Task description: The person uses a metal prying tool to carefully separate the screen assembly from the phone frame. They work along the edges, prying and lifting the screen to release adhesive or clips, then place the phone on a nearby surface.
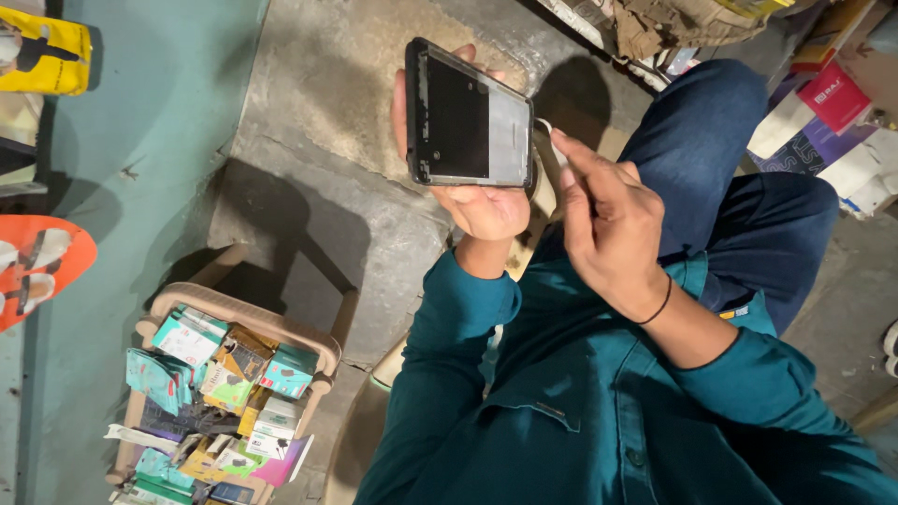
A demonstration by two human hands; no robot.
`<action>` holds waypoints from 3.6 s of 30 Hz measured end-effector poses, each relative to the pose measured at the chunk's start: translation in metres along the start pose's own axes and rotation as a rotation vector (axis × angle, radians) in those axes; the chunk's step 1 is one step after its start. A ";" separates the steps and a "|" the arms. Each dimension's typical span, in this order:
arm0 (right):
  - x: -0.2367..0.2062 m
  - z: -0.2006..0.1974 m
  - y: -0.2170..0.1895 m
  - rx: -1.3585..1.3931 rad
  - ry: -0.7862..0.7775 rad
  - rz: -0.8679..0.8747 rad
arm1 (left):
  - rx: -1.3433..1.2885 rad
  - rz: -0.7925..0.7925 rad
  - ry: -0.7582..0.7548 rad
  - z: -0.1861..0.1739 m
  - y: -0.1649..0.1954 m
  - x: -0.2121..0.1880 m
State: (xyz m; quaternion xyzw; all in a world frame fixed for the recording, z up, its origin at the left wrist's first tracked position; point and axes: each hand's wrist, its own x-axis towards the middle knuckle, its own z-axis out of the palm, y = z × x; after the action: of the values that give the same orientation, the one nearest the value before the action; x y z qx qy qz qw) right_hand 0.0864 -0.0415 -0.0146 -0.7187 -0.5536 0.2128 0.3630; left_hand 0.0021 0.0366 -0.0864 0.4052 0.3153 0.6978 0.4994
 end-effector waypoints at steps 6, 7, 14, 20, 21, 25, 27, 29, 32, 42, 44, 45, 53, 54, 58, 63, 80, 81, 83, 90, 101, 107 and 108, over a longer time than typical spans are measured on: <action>0.001 0.001 0.000 0.011 0.008 -0.012 | 0.006 0.021 -0.017 -0.001 -0.002 0.001; 0.001 0.001 0.000 0.004 0.004 0.002 | 0.000 0.021 -0.019 -0.001 -0.003 0.001; 0.002 0.001 0.000 0.002 0.001 0.000 | -0.044 0.001 0.002 0.001 -0.003 -0.001; 0.002 0.001 0.000 -0.002 0.004 -0.002 | 0.007 0.005 -0.014 0.000 -0.001 0.001; 0.002 0.001 0.000 -0.004 0.007 -0.005 | 0.005 0.001 -0.013 0.000 -0.001 0.002; 0.002 0.001 0.000 0.007 0.000 0.006 | -0.006 -0.003 -0.013 0.000 0.000 0.001; 0.002 0.001 0.000 0.002 -0.005 0.022 | -0.004 -0.003 -0.012 0.000 0.000 0.001; 0.001 0.001 0.000 0.003 0.002 0.007 | -0.022 -0.009 -0.005 0.000 -0.001 0.000; 0.001 0.001 0.000 0.005 0.001 0.001 | -0.027 -0.004 -0.005 0.000 -0.001 0.001; 0.003 0.006 0.004 -0.014 0.019 -0.027 | 0.014 0.015 -0.018 -0.001 0.000 0.001; 0.003 0.007 0.005 -0.032 0.004 -0.010 | -0.025 -0.007 -0.007 0.000 0.001 0.001; 0.003 0.007 0.006 -0.042 -0.006 0.001 | -0.016 -0.010 -0.007 0.000 0.001 0.001; 0.005 0.009 0.012 -0.043 0.018 -0.092 | -0.074 -0.046 0.013 0.001 0.002 0.001; 0.006 0.009 0.013 -0.040 0.016 -0.104 | -0.069 -0.048 0.014 0.002 0.002 0.001; 0.007 0.007 0.016 -0.073 0.011 -0.172 | -0.034 -0.049 -0.003 0.001 0.003 0.000; 0.009 0.006 0.017 -0.091 0.011 -0.190 | -0.056 -0.056 -0.001 0.000 0.003 0.001; 0.009 0.005 0.023 -0.123 -0.014 -0.229 | -0.113 -0.058 0.028 0.001 -0.001 0.001; 0.009 0.005 0.026 -0.129 -0.016 -0.240 | -0.154 -0.081 0.025 0.001 -0.002 -0.001; 0.011 0.006 0.031 -0.186 0.005 -0.316 | -0.276 -0.153 0.020 -0.001 -0.004 -0.004; 0.011 0.000 0.055 -0.249 0.029 -0.515 | -0.424 -0.210 -0.001 -0.010 -0.016 -0.010; -0.002 -0.007 0.076 -0.309 0.001 -0.491 | -0.605 -0.294 0.068 -0.012 -0.020 -0.005; -0.005 -0.005 0.074 -0.316 -0.002 -0.470 | -0.580 -0.302 0.093 -0.011 -0.019 -0.004; -0.005 -0.005 0.073 -0.314 0.000 -0.467 | -0.569 -0.303 0.099 -0.011 -0.018 -0.004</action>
State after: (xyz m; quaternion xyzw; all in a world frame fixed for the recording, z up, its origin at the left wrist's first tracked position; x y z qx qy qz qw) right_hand 0.1353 -0.0563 -0.0676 -0.6192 -0.7303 0.0350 0.2865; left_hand 0.0014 0.0377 -0.1082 0.1634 0.1882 0.6944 0.6750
